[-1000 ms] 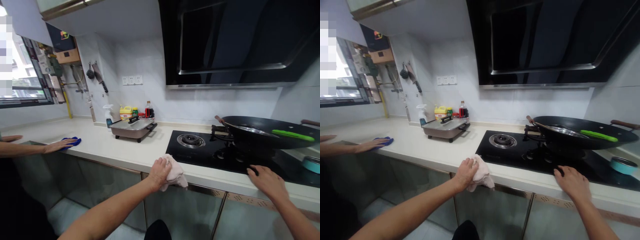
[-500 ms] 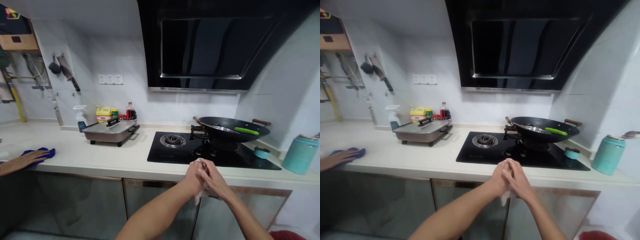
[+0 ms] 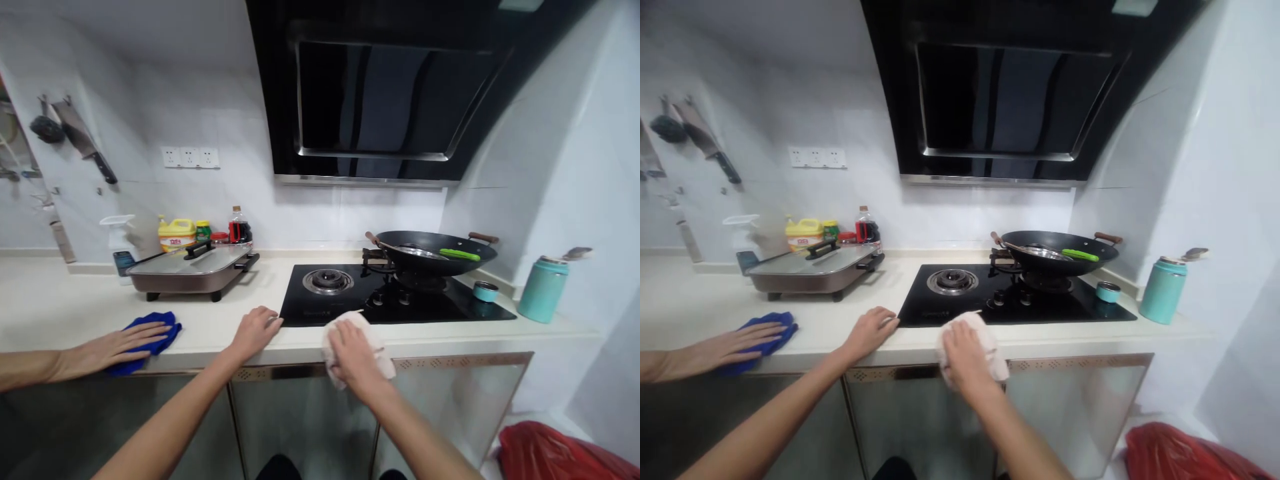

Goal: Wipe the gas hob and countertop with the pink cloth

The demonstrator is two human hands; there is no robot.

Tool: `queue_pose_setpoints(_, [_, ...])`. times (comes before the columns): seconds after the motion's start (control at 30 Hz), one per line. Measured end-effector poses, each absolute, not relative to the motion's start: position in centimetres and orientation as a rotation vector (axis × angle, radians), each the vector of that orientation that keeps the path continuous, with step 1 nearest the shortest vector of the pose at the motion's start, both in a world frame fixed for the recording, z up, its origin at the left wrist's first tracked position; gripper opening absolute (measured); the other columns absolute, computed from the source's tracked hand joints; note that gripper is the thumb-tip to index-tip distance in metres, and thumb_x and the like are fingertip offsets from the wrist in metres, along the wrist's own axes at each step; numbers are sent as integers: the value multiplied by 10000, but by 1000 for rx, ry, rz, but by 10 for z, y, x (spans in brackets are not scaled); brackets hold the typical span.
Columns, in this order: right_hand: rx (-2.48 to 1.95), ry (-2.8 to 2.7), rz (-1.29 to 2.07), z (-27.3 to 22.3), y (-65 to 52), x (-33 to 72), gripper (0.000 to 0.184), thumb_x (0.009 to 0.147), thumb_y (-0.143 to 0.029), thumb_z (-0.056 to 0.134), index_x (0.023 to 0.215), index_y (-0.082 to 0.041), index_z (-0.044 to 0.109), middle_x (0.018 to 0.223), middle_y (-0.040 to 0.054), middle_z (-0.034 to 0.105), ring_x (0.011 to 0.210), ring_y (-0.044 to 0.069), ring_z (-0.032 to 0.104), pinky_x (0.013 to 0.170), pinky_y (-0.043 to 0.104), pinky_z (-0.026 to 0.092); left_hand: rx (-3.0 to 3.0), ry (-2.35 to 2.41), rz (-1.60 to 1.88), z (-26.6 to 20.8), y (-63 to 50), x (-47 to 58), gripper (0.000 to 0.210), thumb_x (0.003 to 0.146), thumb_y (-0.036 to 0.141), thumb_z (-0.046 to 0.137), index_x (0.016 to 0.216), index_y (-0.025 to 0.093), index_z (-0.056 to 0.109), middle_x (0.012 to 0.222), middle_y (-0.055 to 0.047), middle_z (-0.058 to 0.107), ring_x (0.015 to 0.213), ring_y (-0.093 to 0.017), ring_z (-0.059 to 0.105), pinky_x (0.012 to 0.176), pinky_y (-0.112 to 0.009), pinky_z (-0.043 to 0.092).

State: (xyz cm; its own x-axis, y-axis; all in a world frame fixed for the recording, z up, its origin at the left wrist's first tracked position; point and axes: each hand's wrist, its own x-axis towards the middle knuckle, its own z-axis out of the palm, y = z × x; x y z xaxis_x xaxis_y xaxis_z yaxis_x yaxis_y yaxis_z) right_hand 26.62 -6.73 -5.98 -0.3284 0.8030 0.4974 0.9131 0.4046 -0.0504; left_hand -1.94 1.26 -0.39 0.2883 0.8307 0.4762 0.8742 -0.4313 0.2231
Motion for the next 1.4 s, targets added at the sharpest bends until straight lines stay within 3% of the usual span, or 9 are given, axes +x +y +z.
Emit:
queue_pose_setpoints(0.13, [-1307,-2283,-331,-60,-53,188,623,891,-217,642,1484,-206,452,1584,179,454,1492,383,350,1166,624,353,-2391,-1769,-915,-8,22,-23,516,979,578,403,1106,231,763,1207,-93,745,1201,-285,636,1044,-419,467])
queue_pose_setpoints(0.23, [-1257,-2294,-391,-62,-48,169,612,952,-277,587,1529,-224,391,1616,178,403,1501,390,320,1154,636,351,-2394,-1750,-903,-9,25,-23,556,953,602,392,1072,215,773,1167,-100,757,1188,-292,642,1041,-409,465])
queue_pose_setpoints(0.4, [-1340,-2224,-403,-66,-52,222,805,840,-340,767,1545,-324,377,1577,174,429,1386,413,435,1071,634,402,-2405,-1740,-812,-7,25,-26,532,918,604,413,1000,236,789,1144,-89,770,1169,-303,651,994,-395,481])
queue_pose_setpoints(0.5, [-1461,-2123,-394,-69,-63,287,964,672,-297,908,1513,-312,436,1561,197,430,1380,434,429,1098,663,356,-2412,-1730,-768,-6,24,-26,513,902,594,430,1005,243,790,1167,-87,763,1175,-308,645,988,-400,480])
queue_pose_setpoints(0.6, [-1576,-2034,-459,-71,-79,360,966,598,-207,930,1462,-298,507,1571,199,422,1420,431,402,1150,671,303,-2422,-1730,-747,-7,26,-26,520,898,589,426,1025,240,791,1177,-89,757,1178,-315,643,1001,-415,471])
queue_pose_setpoints(0.73, [-1708,-1944,-543,-73,-93,447,923,611,-157,885,1456,-263,529,1619,206,373,1491,424,344,1202,671,253,-2436,-1723,-739,-9,32,-28,526,885,600,433,1009,239,796,1149,-94,758,1148,-337,653,976,-428,485])
queue_pose_setpoints(1.03, [-1822,-1942,-447,-74,-104,589,893,600,-117,762,1463,-172,541,1613,235,390,1487,405,384,1188,579,355,-2442,-1710,-758,-8,28,-28,519,897,625,452,1029,253,790,1166,-90,750,1145,-341,651,968,-431,500])
queue_pose_setpoints(1.27, [-1829,-1701,-139,-37,-121,625,616,684,-160,511,1277,-229,663,1330,84,687,1227,264,639,1107,434,465,-2452,-1686,-773,-12,28,-27,515,903,625,445,1008,253,785,1161,-79,750,1112,-331,654,961,-426,499])
queue_pose_setpoints(1.4, [-1918,-1313,-183,-4,-102,628,606,739,-262,515,1337,-227,610,1280,75,706,1132,264,672,1014,400,516,-2469,-1691,-758,-8,24,-25,524,909,629,448,1022,240,781,1167,-94,748,1104,-329,650,965,-431,489])
